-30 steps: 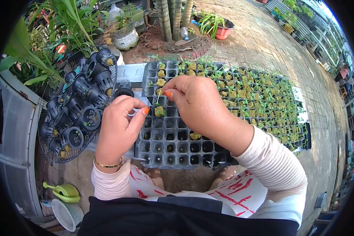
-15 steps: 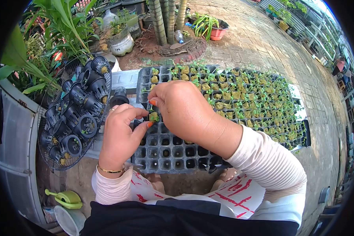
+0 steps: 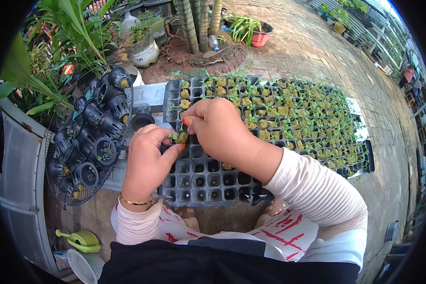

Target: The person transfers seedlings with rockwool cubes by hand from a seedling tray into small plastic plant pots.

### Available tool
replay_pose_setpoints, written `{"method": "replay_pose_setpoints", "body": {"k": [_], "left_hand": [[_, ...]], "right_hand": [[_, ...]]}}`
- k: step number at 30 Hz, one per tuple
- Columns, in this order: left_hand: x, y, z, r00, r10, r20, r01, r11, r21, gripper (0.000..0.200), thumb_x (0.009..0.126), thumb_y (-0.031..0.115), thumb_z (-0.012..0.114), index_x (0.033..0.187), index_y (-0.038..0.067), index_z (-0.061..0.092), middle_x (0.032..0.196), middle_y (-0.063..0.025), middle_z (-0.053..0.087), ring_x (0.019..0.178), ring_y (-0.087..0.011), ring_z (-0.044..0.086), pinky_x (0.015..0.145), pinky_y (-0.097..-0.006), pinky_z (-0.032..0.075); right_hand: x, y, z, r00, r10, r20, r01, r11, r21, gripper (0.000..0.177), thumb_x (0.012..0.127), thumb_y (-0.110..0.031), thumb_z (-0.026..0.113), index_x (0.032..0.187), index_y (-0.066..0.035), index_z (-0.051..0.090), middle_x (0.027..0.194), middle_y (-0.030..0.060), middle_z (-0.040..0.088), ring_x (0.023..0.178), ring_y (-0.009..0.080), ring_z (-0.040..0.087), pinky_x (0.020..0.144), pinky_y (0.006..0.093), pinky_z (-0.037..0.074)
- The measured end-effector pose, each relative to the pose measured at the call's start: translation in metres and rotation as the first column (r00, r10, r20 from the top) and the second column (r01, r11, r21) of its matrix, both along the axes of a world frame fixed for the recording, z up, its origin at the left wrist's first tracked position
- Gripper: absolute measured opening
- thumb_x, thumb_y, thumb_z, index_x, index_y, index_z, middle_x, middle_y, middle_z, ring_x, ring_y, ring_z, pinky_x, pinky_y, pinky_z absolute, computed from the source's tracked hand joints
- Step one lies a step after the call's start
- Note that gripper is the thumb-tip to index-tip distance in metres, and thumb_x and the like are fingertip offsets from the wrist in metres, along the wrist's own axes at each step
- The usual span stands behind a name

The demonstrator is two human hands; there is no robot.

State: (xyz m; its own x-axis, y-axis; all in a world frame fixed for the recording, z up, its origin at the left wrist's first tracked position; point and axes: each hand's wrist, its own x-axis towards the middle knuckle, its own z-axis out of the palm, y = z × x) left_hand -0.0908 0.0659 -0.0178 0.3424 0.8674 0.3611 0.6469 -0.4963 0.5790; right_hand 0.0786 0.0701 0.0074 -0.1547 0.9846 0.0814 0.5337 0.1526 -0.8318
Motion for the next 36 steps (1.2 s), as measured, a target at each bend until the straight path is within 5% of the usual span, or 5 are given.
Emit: {"method": "replay_pose_setpoints", "body": {"k": [8,10,16,24,36], "left_hand": [[0.000,-0.004,0.001,0.988,-0.016,0.154,0.019,1.000,-0.015,0.023,0.066,0.000,0.070,0.087,0.002,0.062,0.073,-0.0035,0.056,0.063,-0.0116,0.050,0.056,-0.0253,0.040],[-0.001,-0.007,0.001,0.913,-0.011,0.407,0.154,0.935,-0.321,0.026,0.070,-0.005,0.068,0.094,0.001,0.058,0.080,-0.0016,0.059,0.066,-0.0065,0.052,0.060,-0.0212,0.043],[0.013,-0.020,0.010,0.607,-0.032,0.794,0.576,0.707,-0.411,0.023,0.075,-0.006,0.066,0.095,-0.001,0.056,0.087,-0.0034,0.062,0.071,-0.0039,0.055,0.064,-0.0165,0.045],[0.035,-0.035,0.011,0.499,0.058,0.865,0.701,0.559,-0.442,0.026,0.076,-0.005,0.066,0.099,0.000,0.056,0.094,-0.0056,0.063,0.083,-0.0085,0.060,0.072,-0.0195,0.048],[0.040,-0.042,0.012,0.511,0.088,0.855,0.634,0.633,-0.444,0.030,0.073,-0.002,0.070,0.099,-0.001,0.055,0.089,-0.0064,0.063,0.079,-0.0088,0.059,0.071,-0.0211,0.049]], "right_hand": [[0.007,-0.023,0.014,0.997,-0.002,-0.078,0.008,0.997,0.079,0.015,0.086,-0.005,0.056,0.095,0.003,0.064,0.078,0.0076,0.065,0.071,0.0099,0.059,0.064,0.0236,0.047],[0.011,-0.034,0.015,0.994,-0.006,-0.109,0.016,0.996,0.090,0.015,0.087,-0.004,0.055,0.096,0.004,0.064,0.079,0.0074,0.065,0.074,0.0100,0.060,0.066,0.0234,0.048],[0.029,-0.070,0.016,0.946,-0.035,-0.323,0.088,0.985,0.149,0.012,0.084,-0.004,0.059,0.092,0.002,0.065,0.076,0.0101,0.065,0.070,0.0115,0.060,0.062,0.0259,0.047],[0.067,-0.100,0.014,0.680,-0.104,-0.726,0.054,0.994,-0.092,0.020,0.092,-0.013,0.051,0.102,0.000,0.062,0.088,0.0057,0.064,0.078,0.0088,0.057,0.069,0.0201,0.043],[0.109,-0.119,0.014,0.614,-0.113,-0.781,-0.142,0.958,-0.251,0.022,0.096,-0.017,0.042,0.098,-0.001,0.057,0.072,0.0042,0.056,0.070,0.0090,0.055,0.066,0.0203,0.044]]}}
